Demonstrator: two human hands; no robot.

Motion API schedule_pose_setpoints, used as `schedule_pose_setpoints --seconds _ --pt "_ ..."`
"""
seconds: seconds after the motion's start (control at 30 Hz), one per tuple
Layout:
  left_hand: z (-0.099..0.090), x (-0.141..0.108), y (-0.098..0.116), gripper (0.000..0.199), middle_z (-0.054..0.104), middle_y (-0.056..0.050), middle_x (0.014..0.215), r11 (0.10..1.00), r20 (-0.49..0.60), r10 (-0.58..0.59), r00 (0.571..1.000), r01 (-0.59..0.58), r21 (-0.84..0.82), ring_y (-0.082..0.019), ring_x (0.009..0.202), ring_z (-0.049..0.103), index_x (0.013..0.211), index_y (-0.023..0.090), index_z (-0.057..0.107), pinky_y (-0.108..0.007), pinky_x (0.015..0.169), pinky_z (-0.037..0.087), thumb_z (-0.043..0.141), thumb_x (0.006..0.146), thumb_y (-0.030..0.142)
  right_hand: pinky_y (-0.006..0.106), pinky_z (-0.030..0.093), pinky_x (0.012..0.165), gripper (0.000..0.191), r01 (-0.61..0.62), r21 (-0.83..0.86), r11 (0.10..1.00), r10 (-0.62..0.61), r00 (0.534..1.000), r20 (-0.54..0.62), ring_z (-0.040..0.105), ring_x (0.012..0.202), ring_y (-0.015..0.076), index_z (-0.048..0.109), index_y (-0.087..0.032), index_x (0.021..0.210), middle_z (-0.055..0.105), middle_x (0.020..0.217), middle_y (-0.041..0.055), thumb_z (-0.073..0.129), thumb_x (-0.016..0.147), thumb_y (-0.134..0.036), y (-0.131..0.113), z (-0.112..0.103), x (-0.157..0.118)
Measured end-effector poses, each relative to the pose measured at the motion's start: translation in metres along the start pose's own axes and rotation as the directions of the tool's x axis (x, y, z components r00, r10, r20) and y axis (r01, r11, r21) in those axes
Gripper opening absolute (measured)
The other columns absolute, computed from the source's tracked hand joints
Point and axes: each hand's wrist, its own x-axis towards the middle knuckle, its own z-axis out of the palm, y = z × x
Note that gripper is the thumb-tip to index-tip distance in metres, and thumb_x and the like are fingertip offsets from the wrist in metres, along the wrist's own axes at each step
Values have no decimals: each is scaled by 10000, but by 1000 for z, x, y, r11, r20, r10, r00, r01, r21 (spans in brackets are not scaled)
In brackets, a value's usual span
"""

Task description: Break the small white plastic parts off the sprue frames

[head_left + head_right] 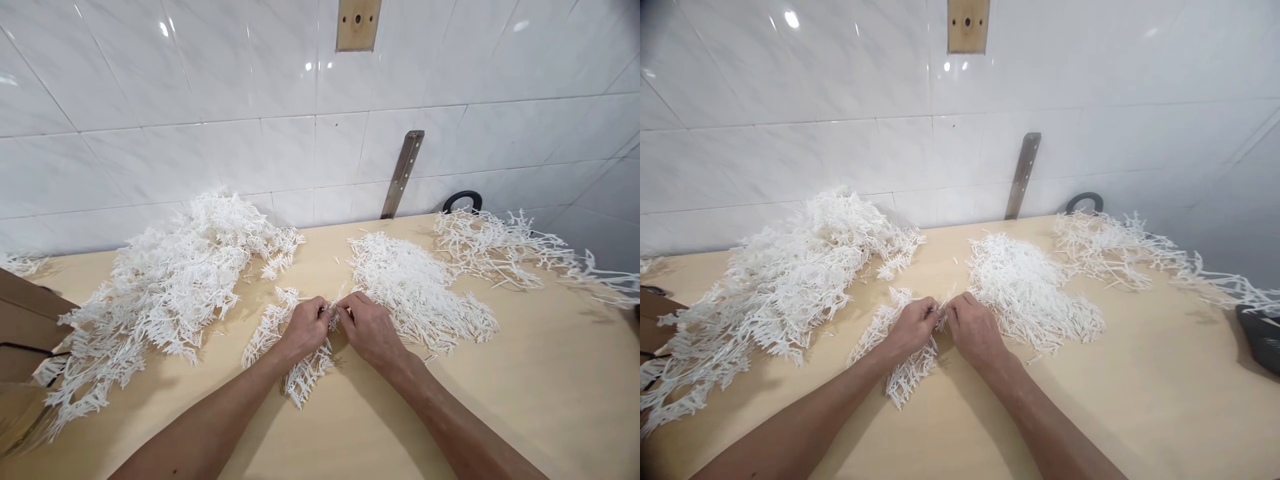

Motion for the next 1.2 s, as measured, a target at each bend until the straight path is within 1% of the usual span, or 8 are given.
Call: schedule_pose_setpoints --seconds 0.27,0.47,0.6,0.67,0.77,0.9,1.03,1.2 --pt "0 -2 -4 263 403 56 570 996 -8 -16 1000 16 -89 -112 562 357 637 194 452 -251 552 265 542 833 345 277 387 612 180 -71 -49 996 64 990 -125 543 673 175 551 -196 732 597 748 52 479 894 -165 7 2 5" --pt "1 -7 0 278 484 38 576 976 -34 -48 998 40 -214 -116 561 430 668 184 536 -241 566 323 576 823 411 298 421 656 114 -131 -23 991 118 949 -292 575 671 179 582 -196 810 629 802 56 493 880 -187 27 -18 4" --pt "3 -8 4 284 477 41 569 972 -82 -55 995 35 -233 -111 546 419 656 185 544 -238 558 321 601 801 423 331 446 680 137 -194 -18 981 176 925 -336 581 648 179 614 -179 897 659 965 107 486 850 -184 26 -25 4" --pt "3 -8 4 274 476 43 568 977 -89 -48 995 28 -213 -110 543 416 655 186 544 -239 559 323 596 802 411 338 462 694 167 -219 59 974 227 931 -287 574 611 168 641 -177 924 678 975 105 495 861 -228 21 -26 4" --pt "4 -7 3 272 484 40 578 984 -98 -30 995 12 -176 -112 555 419 652 185 538 -242 568 328 585 812 400 321 473 664 227 -274 224 935 298 951 -79 597 613 174 688 -196 933 715 856 63 510 887 -329 10 -25 5" --pt "4 -5 0 244 478 37 585 987 -95 -9 995 -7 -158 -116 568 405 671 181 561 -244 570 322 569 821 374 310 481 668 276 -322 324 889 291 946 143 637 683 184 732 -214 925 739 859 43 532 884 -400 -2 -21 4" --pt "5 -5 0 249 495 27 605 987 -101 8 995 -24 -157 -124 595 423 681 177 581 -248 590 334 550 832 372 297 462 582 286 -391 327 860 330 916 228 608 589 178 750 -210 927 710 723 31 563 854 -414 -7 -18 4" --pt "4 -6 1 250 495 28 615 988 -99 9 995 -23 -149 -126 608 427 685 178 570 -249 599 329 551 837 375 269 430 503 228 -458 341 821 388 886 255 560 489 149 723 -209 879 663 630 4 578 823 -376 -7 -16 5"
